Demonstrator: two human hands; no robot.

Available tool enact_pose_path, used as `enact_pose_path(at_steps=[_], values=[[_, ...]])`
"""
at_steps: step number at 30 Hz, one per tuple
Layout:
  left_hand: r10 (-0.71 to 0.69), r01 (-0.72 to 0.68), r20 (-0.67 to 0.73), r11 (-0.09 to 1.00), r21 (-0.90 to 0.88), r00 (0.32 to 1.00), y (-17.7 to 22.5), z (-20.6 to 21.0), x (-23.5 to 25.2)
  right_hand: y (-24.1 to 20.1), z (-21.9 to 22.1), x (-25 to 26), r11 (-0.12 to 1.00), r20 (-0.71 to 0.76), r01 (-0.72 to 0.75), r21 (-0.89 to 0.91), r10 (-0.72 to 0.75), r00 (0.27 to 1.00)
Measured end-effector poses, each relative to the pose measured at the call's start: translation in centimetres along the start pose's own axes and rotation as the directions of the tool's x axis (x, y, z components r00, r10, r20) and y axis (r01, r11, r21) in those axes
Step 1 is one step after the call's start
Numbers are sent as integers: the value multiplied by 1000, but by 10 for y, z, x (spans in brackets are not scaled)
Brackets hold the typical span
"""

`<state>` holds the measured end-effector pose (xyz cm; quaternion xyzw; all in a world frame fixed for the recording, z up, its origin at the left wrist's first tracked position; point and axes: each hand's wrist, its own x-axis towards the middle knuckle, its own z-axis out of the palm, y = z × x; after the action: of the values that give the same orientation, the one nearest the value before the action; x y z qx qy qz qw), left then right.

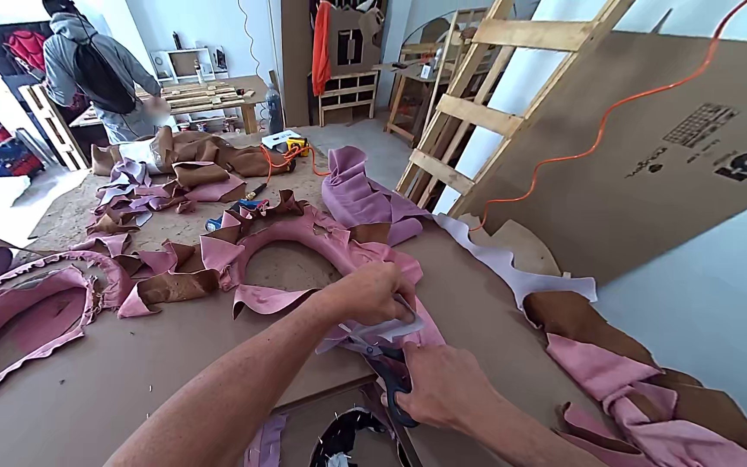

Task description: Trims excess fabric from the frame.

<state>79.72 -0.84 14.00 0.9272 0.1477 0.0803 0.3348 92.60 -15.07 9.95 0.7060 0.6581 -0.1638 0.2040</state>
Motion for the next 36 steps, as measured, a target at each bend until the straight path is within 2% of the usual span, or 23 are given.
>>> enact_pose_path(at_steps=[6, 11, 17, 21, 24, 26, 29, 34, 36], values=[[-90, 74, -110, 987, -145, 990, -15, -7, -10, 7, 17, -14, 1000, -89, -7, 27, 9, 996], [-171, 145, -155, 976, -164, 973, -20, -14, -15, 9, 31, -36, 997, -178, -11, 76, 25, 984], [-145, 137, -50, 982, -132, 988, -7, -14, -10, 10, 23, -42, 996, -137, -55, 72, 64, 989], [-56, 52, -32, 993, -110, 998, -7, -27, -36, 21, 29, -59, 994, -199, -37, 105, 57, 978], [-99, 98, 4, 980, -171, 995, -4, -30, -66, 21, 25, -50, 995, -189, -13, 96, 31, 981], [-147, 138, -26, 965, -223, 989, -6, -29, -75, 16, 17, -36, 999, -126, -10, 51, 17, 992], [-182, 160, -106, 970, -185, 978, -8, -34, -63, 9, -3, -17, 1000, -94, 9, -29, -12, 995], [-148, 157, -111, 985, 71, 983, 0, -28, -13, 21, -29, 0, 984, -77, 96, -151, -108, 991], [-110, 112, -130, 994, 10, 985, 9, -26, -6, 33, -32, 3, 973, -98, 131, -192, -152, 984]])
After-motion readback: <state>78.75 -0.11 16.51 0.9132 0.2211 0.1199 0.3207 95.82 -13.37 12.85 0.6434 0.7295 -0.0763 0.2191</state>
